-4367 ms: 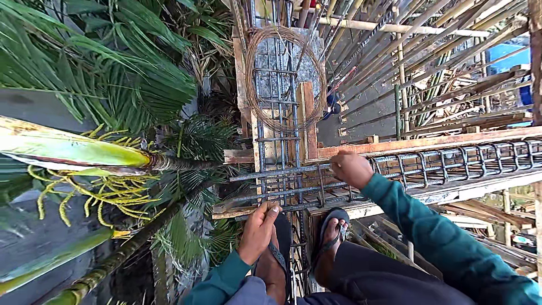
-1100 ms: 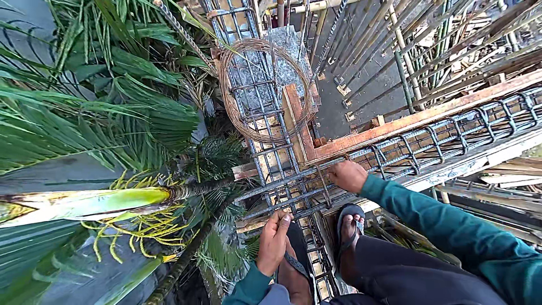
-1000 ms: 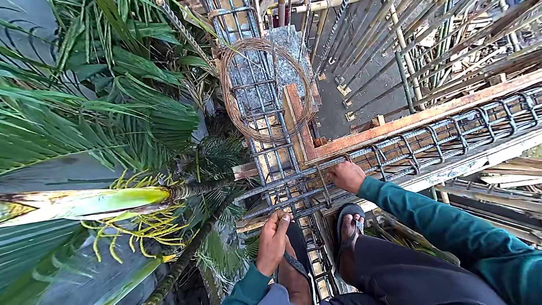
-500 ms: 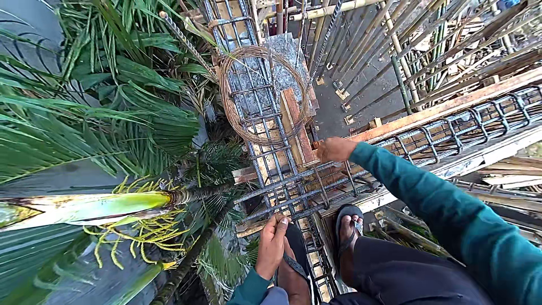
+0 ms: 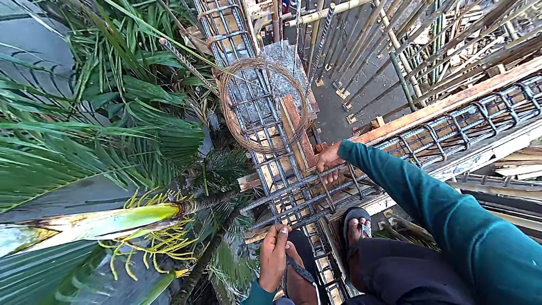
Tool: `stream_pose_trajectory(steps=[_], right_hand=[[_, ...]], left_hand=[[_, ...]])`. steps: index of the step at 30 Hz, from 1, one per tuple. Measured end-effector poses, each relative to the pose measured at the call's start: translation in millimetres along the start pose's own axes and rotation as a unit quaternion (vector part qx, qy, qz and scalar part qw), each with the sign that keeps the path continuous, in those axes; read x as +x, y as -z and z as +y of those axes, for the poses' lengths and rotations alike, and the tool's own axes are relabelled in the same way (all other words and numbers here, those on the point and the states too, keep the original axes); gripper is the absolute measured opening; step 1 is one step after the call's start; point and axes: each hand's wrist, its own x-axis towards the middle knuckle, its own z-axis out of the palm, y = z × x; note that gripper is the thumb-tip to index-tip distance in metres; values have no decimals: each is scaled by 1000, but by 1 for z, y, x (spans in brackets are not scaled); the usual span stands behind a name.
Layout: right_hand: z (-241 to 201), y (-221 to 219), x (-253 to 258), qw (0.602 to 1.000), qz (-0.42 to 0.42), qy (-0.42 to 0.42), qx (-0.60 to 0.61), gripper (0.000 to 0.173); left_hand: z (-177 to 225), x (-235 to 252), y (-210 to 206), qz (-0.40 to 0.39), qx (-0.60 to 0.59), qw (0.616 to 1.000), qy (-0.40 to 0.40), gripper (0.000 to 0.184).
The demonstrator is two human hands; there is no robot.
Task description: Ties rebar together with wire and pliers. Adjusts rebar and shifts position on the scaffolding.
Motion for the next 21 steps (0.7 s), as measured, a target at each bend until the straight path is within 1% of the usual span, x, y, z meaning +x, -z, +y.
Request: stream_pose_trajectory(steps=[3, 7, 10, 13, 14, 17, 21], right_hand=[[3, 10, 12, 1000, -17, 7, 2, 28], [3, 13, 15, 1000, -17, -6, 4, 26], [-7, 13, 7, 999, -1, -13, -50, 22], [-8, 15, 5, 992, 3, 25, -127, 13], [-8, 15, 5, 986, 6, 38, -161, 13], [-7, 11, -2, 963, 14, 92, -252, 15], [-2, 6, -11, 950, 40, 129, -283, 21]], left_hand=[[-1, 2, -1, -9, 0, 1000, -3, 22], [-2, 5, -2, -14, 4, 1000, -9, 22], [-1, 6, -4, -14, 2, 1000, -5, 22], [-2, 6, -2, -15, -3, 1000, -5, 22], [-3, 6, -1, -14, -3, 1000, -3, 22], [-3, 5, 0, -9, -7, 1000, 4, 22], [-1, 4, -1, -4, -7, 1000, 7, 21]])
